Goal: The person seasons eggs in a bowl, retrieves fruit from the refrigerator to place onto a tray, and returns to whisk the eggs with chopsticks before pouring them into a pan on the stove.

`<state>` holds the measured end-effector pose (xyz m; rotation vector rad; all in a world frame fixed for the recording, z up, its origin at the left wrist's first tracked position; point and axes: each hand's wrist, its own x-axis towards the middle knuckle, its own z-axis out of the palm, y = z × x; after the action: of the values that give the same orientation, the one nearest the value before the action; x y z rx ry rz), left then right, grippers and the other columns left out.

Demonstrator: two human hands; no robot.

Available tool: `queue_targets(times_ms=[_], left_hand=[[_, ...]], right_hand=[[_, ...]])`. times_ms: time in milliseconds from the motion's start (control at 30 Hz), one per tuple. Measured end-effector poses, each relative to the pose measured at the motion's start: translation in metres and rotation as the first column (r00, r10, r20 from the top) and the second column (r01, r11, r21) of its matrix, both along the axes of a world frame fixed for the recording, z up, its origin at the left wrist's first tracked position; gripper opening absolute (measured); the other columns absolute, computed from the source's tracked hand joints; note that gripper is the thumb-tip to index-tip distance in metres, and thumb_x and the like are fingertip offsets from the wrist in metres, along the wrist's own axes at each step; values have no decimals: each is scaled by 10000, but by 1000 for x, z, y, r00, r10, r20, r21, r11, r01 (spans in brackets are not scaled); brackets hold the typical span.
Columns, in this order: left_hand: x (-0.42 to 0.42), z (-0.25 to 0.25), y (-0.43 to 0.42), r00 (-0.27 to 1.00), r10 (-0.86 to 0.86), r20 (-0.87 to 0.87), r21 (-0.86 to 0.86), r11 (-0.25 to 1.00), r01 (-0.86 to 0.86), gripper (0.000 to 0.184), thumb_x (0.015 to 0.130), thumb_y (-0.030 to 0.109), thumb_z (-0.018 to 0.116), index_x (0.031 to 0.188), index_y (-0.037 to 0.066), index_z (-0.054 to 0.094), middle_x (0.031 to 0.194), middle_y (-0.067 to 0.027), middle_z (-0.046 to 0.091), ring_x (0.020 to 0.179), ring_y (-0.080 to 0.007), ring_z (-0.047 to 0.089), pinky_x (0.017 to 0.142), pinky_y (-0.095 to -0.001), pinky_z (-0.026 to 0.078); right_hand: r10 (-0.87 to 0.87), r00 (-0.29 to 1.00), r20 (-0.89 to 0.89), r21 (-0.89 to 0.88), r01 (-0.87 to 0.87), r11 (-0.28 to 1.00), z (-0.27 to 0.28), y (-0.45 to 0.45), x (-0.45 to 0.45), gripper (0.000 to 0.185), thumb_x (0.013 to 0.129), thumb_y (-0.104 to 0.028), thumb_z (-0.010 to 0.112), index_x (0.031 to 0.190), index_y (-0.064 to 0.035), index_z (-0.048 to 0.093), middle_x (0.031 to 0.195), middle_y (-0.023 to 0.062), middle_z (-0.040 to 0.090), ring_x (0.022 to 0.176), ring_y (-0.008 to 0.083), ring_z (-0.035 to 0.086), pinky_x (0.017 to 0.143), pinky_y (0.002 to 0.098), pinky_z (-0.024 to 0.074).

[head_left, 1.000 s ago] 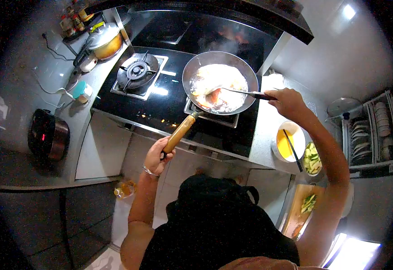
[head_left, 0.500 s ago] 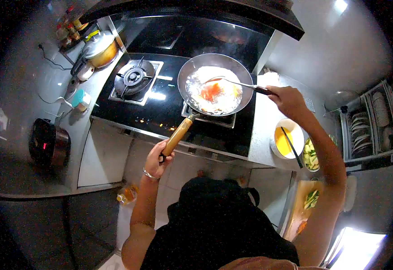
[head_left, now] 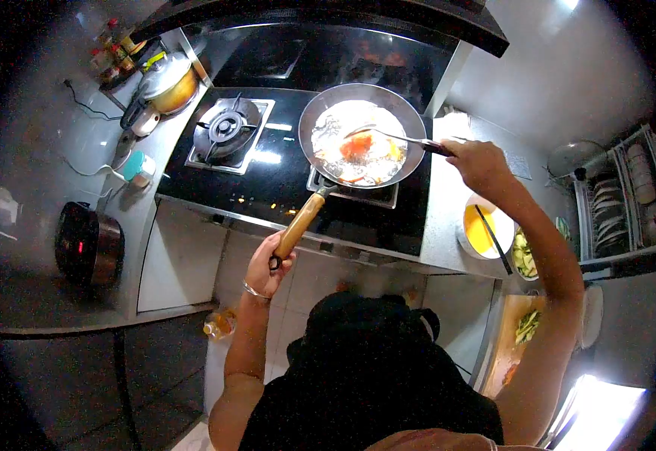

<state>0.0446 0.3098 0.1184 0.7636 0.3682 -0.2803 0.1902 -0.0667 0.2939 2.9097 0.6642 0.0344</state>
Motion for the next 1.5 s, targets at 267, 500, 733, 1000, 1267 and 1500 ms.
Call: queue_targets(times_ms=[267,500,733,1000,1267,1500], left_hand=[[1,-6,2,998,0,-56,-36,999,-2,306,899,220,494,1136,27,502,937,-82,572,706,-162,557,522,-212,456],[1,-3,-1,1000,-15,5,-5,1000,15,299,903,212,488,1138,28,503,936,-81,576,710,-153,558,534,-210,460],[-1,7,-6,999,21,24,64,998,-23,299,901,200,482,1129,8,503,918,-80,572,700,-150,564,542,-216,470],[1,-2,-5,999,16,31,33,999,-17,308,892,198,491,1130,3,500,905,-96,567,705,-155,565,556,-219,487],[-1,-2,-4,1000,-6,-2,45,999,6,339,906,278,465,1146,41,499,945,-88,571,733,-166,560,572,-236,477],[-14,-42,16,988,22,-155,-160,986,-47,431,906,450,426,1104,79,523,924,-79,595,733,-170,579,542,-255,486]], right_hand=[[79,995,58,-99,-73,992,14,25,-21,366,871,-209,544,1236,-193,514,736,103,612,589,203,586,511,318,462],[-24,990,-140,-12,23,1000,-27,28,4,336,874,-225,528,1208,-186,531,755,118,628,647,254,608,543,364,469],[115,992,-54,249,-98,964,45,1,-8,242,860,-209,544,1047,-85,633,766,128,645,602,246,588,583,364,466],[52,953,-300,116,-18,993,67,19,-18,234,863,-203,521,926,-16,645,784,156,625,681,280,578,652,399,462],[-72,987,-145,-159,48,986,57,34,-46,258,867,-250,515,1095,-162,598,759,96,630,679,270,603,604,421,462],[-122,989,80,-33,125,992,41,-9,-96,317,875,-290,495,1177,-194,517,710,80,591,590,265,598,491,403,459]])
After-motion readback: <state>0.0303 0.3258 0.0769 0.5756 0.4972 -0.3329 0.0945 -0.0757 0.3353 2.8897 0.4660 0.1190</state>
